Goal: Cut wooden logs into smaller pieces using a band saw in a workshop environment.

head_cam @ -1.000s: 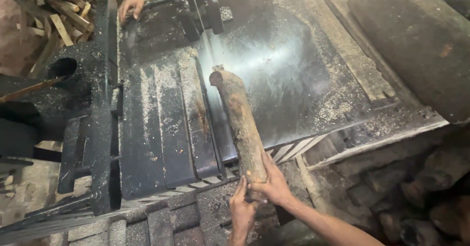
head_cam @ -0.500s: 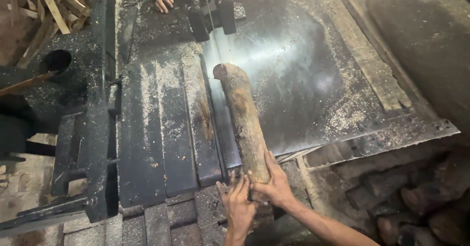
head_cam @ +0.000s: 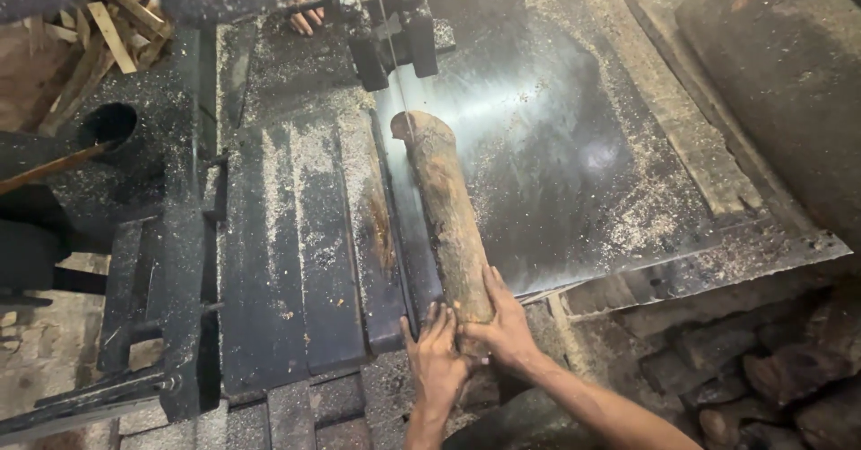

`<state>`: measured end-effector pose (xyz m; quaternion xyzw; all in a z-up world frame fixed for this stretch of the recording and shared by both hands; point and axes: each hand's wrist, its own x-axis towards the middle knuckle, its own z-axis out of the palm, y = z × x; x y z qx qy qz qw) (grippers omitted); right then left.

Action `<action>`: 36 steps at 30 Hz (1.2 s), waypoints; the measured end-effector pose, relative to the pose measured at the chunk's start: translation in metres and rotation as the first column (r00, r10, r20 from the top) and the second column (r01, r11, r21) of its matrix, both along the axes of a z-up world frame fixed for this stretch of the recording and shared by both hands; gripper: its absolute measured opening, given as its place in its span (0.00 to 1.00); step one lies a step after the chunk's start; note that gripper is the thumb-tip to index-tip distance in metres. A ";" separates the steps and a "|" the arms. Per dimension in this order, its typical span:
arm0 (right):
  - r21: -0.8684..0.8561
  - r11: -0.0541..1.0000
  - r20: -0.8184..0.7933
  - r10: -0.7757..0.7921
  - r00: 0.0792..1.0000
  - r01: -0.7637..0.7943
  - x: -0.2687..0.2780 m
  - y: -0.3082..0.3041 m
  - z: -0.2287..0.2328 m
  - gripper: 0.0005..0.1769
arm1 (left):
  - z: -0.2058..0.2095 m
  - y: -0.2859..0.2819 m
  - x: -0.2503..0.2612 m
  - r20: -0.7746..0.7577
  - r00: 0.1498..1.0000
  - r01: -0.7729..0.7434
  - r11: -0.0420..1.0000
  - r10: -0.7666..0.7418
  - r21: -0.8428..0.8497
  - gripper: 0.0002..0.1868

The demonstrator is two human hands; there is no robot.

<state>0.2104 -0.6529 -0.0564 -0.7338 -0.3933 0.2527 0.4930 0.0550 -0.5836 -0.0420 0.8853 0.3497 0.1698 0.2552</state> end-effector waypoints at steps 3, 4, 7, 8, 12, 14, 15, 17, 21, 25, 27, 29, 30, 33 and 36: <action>-0.010 1.000 -0.008 -0.008 1.000 0.008 0.006 0.011 0.010 0.65 | -0.016 0.008 0.007 -0.003 1.000 -0.010 1.000 0.010 -0.012 0.44; -0.033 0.999 -0.014 -0.010 1.000 0.009 0.007 0.015 0.014 0.66 | -0.027 0.010 0.007 -0.003 1.000 -0.022 1.000 0.022 0.019 0.41; -0.041 0.999 -0.020 -0.016 1.000 0.015 0.015 0.028 0.014 0.65 | -0.046 0.026 0.010 -0.041 0.999 -0.021 0.977 0.030 0.213 0.39; -0.039 0.999 -0.017 -0.014 1.000 0.014 0.019 0.033 0.012 0.65 | -0.046 0.031 0.014 -0.037 0.999 -0.023 0.976 0.031 0.215 0.39; 0.027 0.999 -0.046 -0.021 0.999 0.022 0.034 0.057 0.005 0.64 | -0.008 0.051 0.036 -0.010 0.999 -0.044 0.998 0.045 0.039 0.43; 0.041 0.999 -0.055 -0.023 0.998 0.025 0.040 0.070 0.000 0.64 | 0.004 0.062 0.044 -0.047 0.997 -0.062 0.996 0.059 -0.062 0.47; 0.048 0.998 -0.045 -0.028 0.999 0.030 0.044 0.076 -0.002 0.64 | -0.003 0.067 0.046 -0.038 0.998 -0.049 0.999 0.049 -0.002 0.45; 0.052 0.998 -0.031 -0.031 0.999 0.033 0.051 0.088 -0.004 0.64 | 0.000 0.078 0.053 -0.027 0.999 -0.039 0.998 0.041 0.054 0.43; 0.054 0.998 0.002 -0.041 0.999 0.041 0.059 0.106 0.004 0.61 | -0.019 0.098 0.062 -0.013 0.998 -0.056 0.991 0.058 0.118 0.45; 0.081 0.995 -0.036 -0.052 0.998 0.055 0.065 0.120 0.005 0.56 | 0.010 0.111 0.073 -0.032 0.999 -0.038 0.998 0.040 0.044 0.48; 0.082 0.995 -0.045 -0.054 0.998 0.057 0.071 0.128 0.000 0.54 | 0.016 0.118 0.079 -0.016 0.999 -0.052 0.998 0.052 0.030 0.50; 0.090 0.994 -0.053 -0.063 0.997 0.067 0.077 0.138 -0.004 0.52 | 0.012 0.127 0.084 0.001 0.998 -0.058 0.998 0.058 0.023 0.51; 0.096 0.992 -0.075 -0.073 0.995 0.080 0.081 0.143 -0.006 0.49 | 0.004 0.131 0.087 0.045 0.996 -0.075 0.996 0.073 0.038 0.42; 0.117 0.987 -0.106 -0.101 0.989 0.113 0.089 0.154 -0.010 0.42 | -0.024 0.146 0.097 0.094 0.990 -0.101 0.993 0.106 -0.053 0.33; 0.139 0.978 -0.093 -0.142 0.985 0.154 0.093 0.165 -0.011 0.36 | -0.006 0.151 0.102 0.040 0.990 -0.131 0.979 0.138 -0.157 0.35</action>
